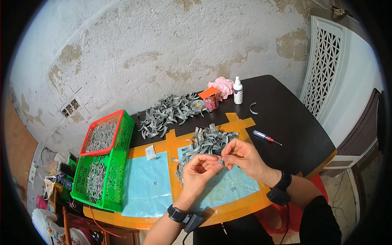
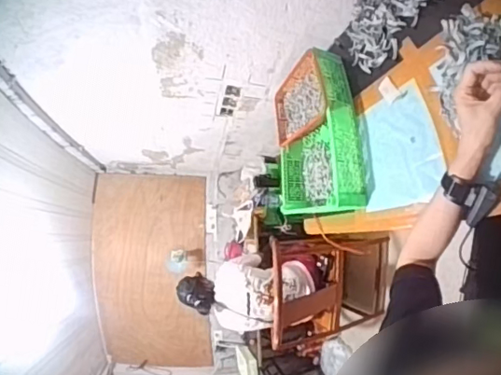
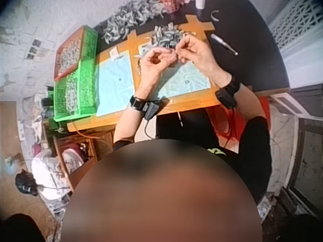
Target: The person is inspecting and sorting small grey fabric or leather strips, likely shoe components.
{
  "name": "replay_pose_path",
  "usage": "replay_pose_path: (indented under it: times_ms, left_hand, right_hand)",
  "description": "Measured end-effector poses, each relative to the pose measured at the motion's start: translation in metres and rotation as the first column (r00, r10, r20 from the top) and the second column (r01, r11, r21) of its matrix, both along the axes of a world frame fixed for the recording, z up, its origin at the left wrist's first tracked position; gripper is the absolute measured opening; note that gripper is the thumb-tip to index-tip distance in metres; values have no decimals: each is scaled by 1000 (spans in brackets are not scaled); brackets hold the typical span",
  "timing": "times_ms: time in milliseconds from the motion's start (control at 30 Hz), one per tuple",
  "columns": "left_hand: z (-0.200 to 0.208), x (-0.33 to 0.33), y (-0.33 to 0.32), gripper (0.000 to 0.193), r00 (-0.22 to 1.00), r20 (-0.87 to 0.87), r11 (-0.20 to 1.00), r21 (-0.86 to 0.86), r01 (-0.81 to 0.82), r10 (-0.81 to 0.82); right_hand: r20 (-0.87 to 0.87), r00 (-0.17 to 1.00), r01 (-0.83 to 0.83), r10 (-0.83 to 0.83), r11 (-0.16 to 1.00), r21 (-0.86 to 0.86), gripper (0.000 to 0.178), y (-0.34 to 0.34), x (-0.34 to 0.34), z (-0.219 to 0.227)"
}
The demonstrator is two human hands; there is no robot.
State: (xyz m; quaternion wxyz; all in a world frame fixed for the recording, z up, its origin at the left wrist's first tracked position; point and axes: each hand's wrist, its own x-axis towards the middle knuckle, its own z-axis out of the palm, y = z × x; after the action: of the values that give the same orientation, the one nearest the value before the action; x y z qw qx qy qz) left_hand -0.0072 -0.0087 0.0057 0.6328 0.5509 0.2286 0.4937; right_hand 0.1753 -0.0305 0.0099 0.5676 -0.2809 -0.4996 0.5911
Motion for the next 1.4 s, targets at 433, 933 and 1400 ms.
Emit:
replay_pose_path:
  times_ms: [433, 933, 1400]
  left_hand:
    - [-2, 0, 1, 22, 999, -43, 998, 63, -21, 24]
    - [-3, -1, 2, 21, 996, -67, 998, 43, -54, 57]
    - [12, -8, -1, 29, 963, -252, 987, 99, 127, -98]
  right_hand:
    - [39, 999, 36, -37, 999, 30, 12, 0, -1, 2]
    - [73, 997, 19, -20, 1000, 19, 18, -2, -1, 9]
    - [148, 974, -163, 173, 984, -78, 24, 8, 12, 7]
